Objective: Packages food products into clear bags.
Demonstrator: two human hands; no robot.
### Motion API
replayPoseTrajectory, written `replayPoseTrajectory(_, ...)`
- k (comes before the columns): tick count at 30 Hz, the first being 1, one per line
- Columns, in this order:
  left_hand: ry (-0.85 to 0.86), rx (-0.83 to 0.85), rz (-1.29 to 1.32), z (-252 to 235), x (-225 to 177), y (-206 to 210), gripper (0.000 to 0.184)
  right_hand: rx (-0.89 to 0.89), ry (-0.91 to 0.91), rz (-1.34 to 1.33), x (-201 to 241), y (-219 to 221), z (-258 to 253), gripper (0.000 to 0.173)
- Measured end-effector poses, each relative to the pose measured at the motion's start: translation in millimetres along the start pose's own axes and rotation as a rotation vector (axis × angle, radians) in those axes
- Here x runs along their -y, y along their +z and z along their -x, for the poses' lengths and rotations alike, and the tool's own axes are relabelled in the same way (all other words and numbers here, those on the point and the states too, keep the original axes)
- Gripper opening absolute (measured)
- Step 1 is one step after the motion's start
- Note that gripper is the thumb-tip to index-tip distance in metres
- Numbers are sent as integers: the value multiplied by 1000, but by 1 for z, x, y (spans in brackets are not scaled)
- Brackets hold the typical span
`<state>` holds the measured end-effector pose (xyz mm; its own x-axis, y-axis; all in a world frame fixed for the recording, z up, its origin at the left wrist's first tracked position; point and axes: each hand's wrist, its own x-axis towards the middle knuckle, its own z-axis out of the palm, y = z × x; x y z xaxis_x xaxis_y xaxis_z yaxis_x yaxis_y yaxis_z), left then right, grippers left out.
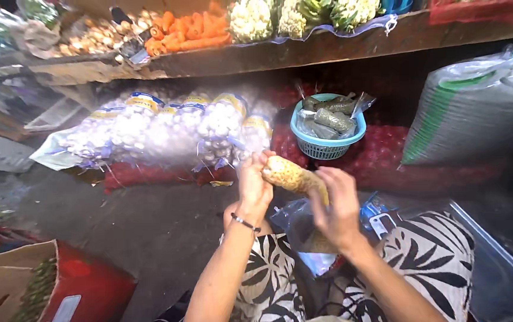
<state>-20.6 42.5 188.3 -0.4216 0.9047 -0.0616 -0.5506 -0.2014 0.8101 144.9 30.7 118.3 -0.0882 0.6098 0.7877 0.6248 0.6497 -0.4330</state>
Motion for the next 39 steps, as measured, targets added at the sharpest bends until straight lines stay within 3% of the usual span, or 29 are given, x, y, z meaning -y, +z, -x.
replayPoseTrajectory(2,-40,26,56,8,8,12,31,-39,-111,237,13,26,4,58)
replayPoseTrajectory(4,-93,50,79,21,9,22,29,-139,-146,391,4,38,-6,67)
replayPoseTrajectory(6,-90,83,18,29,2,24,28,-77,-113,277,1,28,-19,66)
replayPoseTrajectory(9,-29,212,-201,36,-12,18,29,319,256,-351,18,-2,-21,61)
replayPoseTrajectory(12,-112,401,-199,41,-26,11,28,712,650,-1347,20,-22,-15,44)
replayPoseTrajectory(14,-193,600,-74,43,-27,4,29,959,690,-1896,16,-16,1,49)
replayPoseTrajectory(15,-219,681,-14,44,-26,2,30,1039,633,-2013,15,-13,6,57)
replayPoseTrajectory(16,-238,730,22,45,-26,1,32,1035,503,-1970,11,-12,9,65)
replayPoseTrajectory(17,-255,745,34,46,-28,1,33,938,301,-1746,4,-13,7,68)
replayPoseTrajectory(20,-347,711,8,47,-38,-2,34,270,-371,-629,-20,-16,-11,61)
replayPoseTrajectory(21,-404,706,5,47,-41,-5,34,126,-539,-381,-29,-20,-18,47)
replayPoseTrajectory(23,-531,700,-17,51,-45,-9,34,-10,-834,-97,-38,-32,-30,19)
replayPoseTrajectory(25,-619,695,-77,62,-50,-8,35,-14,-1046,-28,-36,-40,-38,18)
replayPoseTrajectory(29,-780,779,-175,84,-42,-9,35,126,-1202,-79,-26,-46,-46,35)
replayPoseTrajectory(33,-935,916,-107,94,-36,-10,34,210,-1230,-158,-12,-57,-52,42)
replayPoseTrajectory(39,-965,1010,-23,89,-42,-15,34,276,-1292,-88,8,-89,-79,24)
